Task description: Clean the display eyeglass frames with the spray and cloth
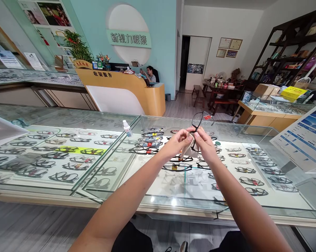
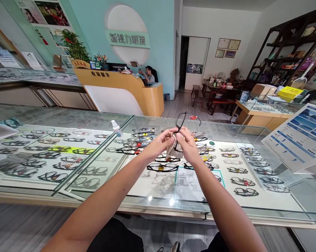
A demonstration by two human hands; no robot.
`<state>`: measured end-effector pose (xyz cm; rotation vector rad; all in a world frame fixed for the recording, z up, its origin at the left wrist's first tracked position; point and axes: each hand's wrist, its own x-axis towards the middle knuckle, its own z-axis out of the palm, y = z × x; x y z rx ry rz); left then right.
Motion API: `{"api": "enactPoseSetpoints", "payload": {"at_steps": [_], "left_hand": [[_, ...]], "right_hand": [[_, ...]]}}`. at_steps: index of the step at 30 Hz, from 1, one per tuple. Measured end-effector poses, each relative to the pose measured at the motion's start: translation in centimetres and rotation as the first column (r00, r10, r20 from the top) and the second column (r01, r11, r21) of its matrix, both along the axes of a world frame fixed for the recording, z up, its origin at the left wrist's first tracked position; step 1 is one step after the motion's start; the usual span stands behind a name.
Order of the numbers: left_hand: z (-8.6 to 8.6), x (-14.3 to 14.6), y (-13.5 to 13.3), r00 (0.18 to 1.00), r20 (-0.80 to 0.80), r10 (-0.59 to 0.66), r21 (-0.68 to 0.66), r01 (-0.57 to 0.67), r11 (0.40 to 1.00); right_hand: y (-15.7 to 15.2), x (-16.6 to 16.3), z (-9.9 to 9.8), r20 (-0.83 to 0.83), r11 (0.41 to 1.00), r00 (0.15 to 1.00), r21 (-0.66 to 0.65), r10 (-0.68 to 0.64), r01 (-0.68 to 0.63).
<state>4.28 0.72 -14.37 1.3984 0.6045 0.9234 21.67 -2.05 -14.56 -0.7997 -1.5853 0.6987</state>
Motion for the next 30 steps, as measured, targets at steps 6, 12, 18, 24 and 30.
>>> {"api": "enactPoseSetpoints", "payload": {"at_steps": [6,12,18,24,30], "left_hand": [[-0.2,0.2,0.1,0.992,0.057,-0.114,-0.088,0.119,0.989],[-0.3,0.1,0.1,0.981,0.094,-0.171,-0.168,0.185,0.968],[-0.8,0.1,0.1,0.966,0.119,-0.227,-0.208,0.248,0.946],[-0.7,0.5,-0.5,0.958,0.113,-0.263,-0.033,0.268,0.963],[-0.1,1.1,-1.1,0.994,0.071,-0.082,0.097,0.075,0.992]], "right_hand": [[0.2,0.1,-0.4,-0.041,0.999,0.998,-0.02,0.047,-0.048],[0.2,0.0,-0.4,-0.048,0.998,0.997,-0.039,0.055,-0.057],[-0.4,-0.4,-0.4,-0.189,0.96,0.973,-0.222,0.132,-0.173],[-0.7,-0.7,0.1,-0.407,0.855,0.886,-0.354,0.223,-0.378],[-0.8,-0.9,0.8,-0.455,0.856,0.862,-0.33,0.224,-0.397]]}}
